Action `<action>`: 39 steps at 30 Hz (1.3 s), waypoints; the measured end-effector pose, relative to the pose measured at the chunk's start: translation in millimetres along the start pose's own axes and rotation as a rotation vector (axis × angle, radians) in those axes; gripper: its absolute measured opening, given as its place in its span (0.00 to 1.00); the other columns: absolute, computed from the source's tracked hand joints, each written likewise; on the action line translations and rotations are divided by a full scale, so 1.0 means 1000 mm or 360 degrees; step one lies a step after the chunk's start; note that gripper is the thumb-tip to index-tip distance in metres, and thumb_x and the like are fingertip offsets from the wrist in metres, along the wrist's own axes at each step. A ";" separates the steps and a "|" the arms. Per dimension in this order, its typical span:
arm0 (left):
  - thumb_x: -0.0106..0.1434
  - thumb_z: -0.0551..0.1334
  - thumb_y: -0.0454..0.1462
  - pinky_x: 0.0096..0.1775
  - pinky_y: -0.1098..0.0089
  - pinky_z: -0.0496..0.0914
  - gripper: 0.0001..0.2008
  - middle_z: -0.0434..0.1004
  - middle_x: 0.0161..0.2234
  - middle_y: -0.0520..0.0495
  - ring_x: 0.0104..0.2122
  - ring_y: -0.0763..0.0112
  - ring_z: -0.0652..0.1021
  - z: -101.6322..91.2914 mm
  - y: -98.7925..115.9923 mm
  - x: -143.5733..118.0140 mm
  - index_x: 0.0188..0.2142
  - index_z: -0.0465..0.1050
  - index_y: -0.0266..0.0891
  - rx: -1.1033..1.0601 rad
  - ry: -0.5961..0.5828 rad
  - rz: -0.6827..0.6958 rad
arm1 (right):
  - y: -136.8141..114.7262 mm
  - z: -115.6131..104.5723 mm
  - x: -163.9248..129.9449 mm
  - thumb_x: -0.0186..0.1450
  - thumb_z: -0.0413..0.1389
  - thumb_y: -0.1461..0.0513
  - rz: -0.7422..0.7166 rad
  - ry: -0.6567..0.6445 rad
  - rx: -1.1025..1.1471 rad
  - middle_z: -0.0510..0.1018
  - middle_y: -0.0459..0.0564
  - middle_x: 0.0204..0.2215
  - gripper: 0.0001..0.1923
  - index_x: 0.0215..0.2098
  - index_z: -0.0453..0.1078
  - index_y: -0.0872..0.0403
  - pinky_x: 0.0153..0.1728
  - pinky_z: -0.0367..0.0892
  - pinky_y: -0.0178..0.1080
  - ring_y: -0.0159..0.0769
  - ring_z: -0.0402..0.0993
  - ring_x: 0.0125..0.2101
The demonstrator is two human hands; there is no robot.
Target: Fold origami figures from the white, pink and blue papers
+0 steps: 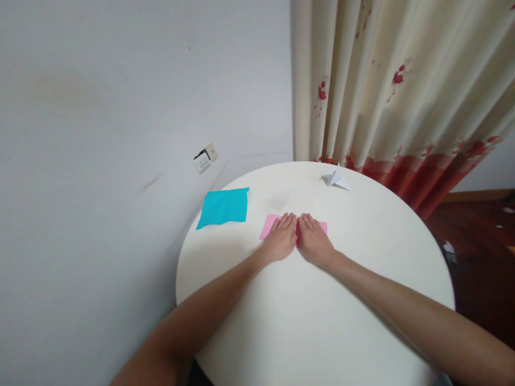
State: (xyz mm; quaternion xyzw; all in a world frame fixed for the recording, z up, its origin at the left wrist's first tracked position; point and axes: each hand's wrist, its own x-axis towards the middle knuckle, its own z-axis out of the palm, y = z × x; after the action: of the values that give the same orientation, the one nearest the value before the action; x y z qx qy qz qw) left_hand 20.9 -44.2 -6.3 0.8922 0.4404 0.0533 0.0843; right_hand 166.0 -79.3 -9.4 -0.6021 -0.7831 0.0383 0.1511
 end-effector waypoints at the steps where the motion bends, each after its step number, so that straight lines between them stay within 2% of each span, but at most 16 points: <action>1: 0.71 0.40 0.38 0.67 0.56 0.45 0.28 0.44 0.70 0.41 0.70 0.62 0.46 0.000 0.000 0.000 0.69 0.47 0.32 0.0008 -0.0010 0.0017 | 0.000 0.005 0.000 0.66 0.46 0.65 0.0035 -0.0004 -0.0038 0.53 0.69 0.67 0.33 0.67 0.51 0.73 0.65 0.49 0.51 0.52 0.47 0.68; 6: 0.72 0.39 0.40 0.67 0.53 0.45 0.28 0.43 0.71 0.47 0.70 0.61 0.46 0.001 -0.007 -0.003 0.70 0.45 0.36 0.0105 -0.0018 0.0117 | 0.001 0.011 -0.003 0.71 0.39 0.61 0.0068 -0.0030 -0.0149 0.51 0.65 0.68 0.31 0.68 0.50 0.70 0.66 0.45 0.51 0.50 0.43 0.69; 11: 0.72 0.38 0.48 0.66 0.47 0.43 0.30 0.42 0.71 0.48 0.70 0.56 0.46 0.002 -0.018 -0.005 0.70 0.45 0.41 0.0198 0.0021 -0.0055 | 0.002 0.009 -0.003 0.72 0.36 0.58 0.0036 -0.0034 -0.0176 0.50 0.64 0.69 0.32 0.68 0.49 0.69 0.66 0.43 0.50 0.48 0.43 0.69; 15: 0.71 0.39 0.51 0.65 0.43 0.44 0.34 0.40 0.71 0.42 0.69 0.53 0.46 -0.002 -0.035 -0.005 0.70 0.44 0.35 0.0200 0.0000 -0.0295 | 0.002 0.010 -0.003 0.72 0.36 0.56 0.0026 -0.0031 -0.0188 0.49 0.65 0.69 0.33 0.68 0.49 0.70 0.66 0.42 0.49 0.48 0.42 0.69; 18: 0.72 0.39 0.49 0.65 0.45 0.46 0.34 0.41 0.70 0.37 0.69 0.54 0.47 -0.005 -0.048 -0.004 0.69 0.44 0.30 0.0206 0.0033 -0.0401 | 0.002 0.010 -0.004 0.72 0.37 0.56 0.0029 -0.0031 -0.0180 0.49 0.65 0.69 0.33 0.68 0.49 0.70 0.66 0.42 0.49 0.48 0.42 0.69; 21: 0.72 0.41 0.45 0.65 0.46 0.48 0.31 0.45 0.69 0.32 0.69 0.52 0.49 -0.009 -0.052 -0.003 0.68 0.48 0.27 0.0248 0.0130 -0.0499 | 0.003 0.010 -0.004 0.72 0.37 0.55 0.0017 -0.0018 -0.0161 0.49 0.66 0.69 0.34 0.68 0.49 0.70 0.66 0.42 0.50 0.49 0.42 0.69; 23: 0.71 0.42 0.41 0.65 0.47 0.46 0.29 0.48 0.68 0.30 0.69 0.52 0.49 -0.010 -0.049 -0.002 0.67 0.51 0.26 0.0305 0.0229 -0.0452 | 0.004 0.011 -0.003 0.72 0.37 0.55 0.0003 -0.0014 -0.0148 0.49 0.65 0.69 0.34 0.68 0.49 0.70 0.66 0.42 0.50 0.49 0.42 0.69; 25: 0.71 0.43 0.38 0.66 0.51 0.44 0.27 0.49 0.69 0.33 0.69 0.56 0.48 -0.010 -0.042 -0.001 0.66 0.53 0.29 0.0315 0.0283 -0.0234 | 0.007 0.010 -0.002 0.72 0.37 0.55 -0.0036 -0.0017 -0.0136 0.49 0.65 0.69 0.33 0.68 0.49 0.69 0.66 0.43 0.50 0.49 0.42 0.69; 27: 0.72 0.41 0.38 0.67 0.56 0.46 0.26 0.49 0.69 0.38 0.69 0.61 0.49 -0.008 -0.034 0.000 0.67 0.53 0.32 0.0239 0.0236 0.0022 | 0.010 0.009 0.001 0.72 0.37 0.55 -0.0104 -0.0032 -0.0121 0.49 0.64 0.69 0.33 0.69 0.49 0.68 0.66 0.43 0.50 0.48 0.42 0.69; 29: 0.73 0.40 0.40 0.66 0.57 0.49 0.27 0.49 0.69 0.39 0.69 0.63 0.50 -0.004 -0.028 0.000 0.68 0.50 0.32 0.0158 0.0133 0.0147 | 0.014 0.008 0.004 0.72 0.37 0.54 -0.0173 -0.0053 -0.0108 0.49 0.64 0.69 0.34 0.69 0.48 0.68 0.66 0.43 0.50 0.48 0.42 0.69; 35: 0.73 0.40 0.48 0.66 0.49 0.46 0.30 0.43 0.71 0.43 0.69 0.58 0.48 0.000 -0.026 -0.002 0.69 0.47 0.39 0.0188 0.0060 0.0067 | 0.035 0.004 0.014 0.73 0.36 0.52 -0.0308 -0.0119 -0.0110 0.49 0.60 0.70 0.33 0.70 0.47 0.63 0.66 0.41 0.53 0.45 0.43 0.69; 39: 0.72 0.40 0.52 0.65 0.47 0.46 0.34 0.44 0.70 0.38 0.69 0.55 0.48 -0.003 -0.027 -0.003 0.69 0.46 0.35 0.0207 0.0072 -0.0061 | 0.045 0.001 0.018 0.73 0.35 0.54 -0.0141 -0.0096 -0.0134 0.49 0.59 0.70 0.32 0.70 0.48 0.63 0.66 0.41 0.54 0.46 0.43 0.69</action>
State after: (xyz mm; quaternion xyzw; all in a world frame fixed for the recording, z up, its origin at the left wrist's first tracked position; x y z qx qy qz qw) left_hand -2.7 -30.5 -8.9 0.8857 0.4619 0.0432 0.0171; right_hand 203.2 -50.2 -17.7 -0.5712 -0.8141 0.0169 0.1035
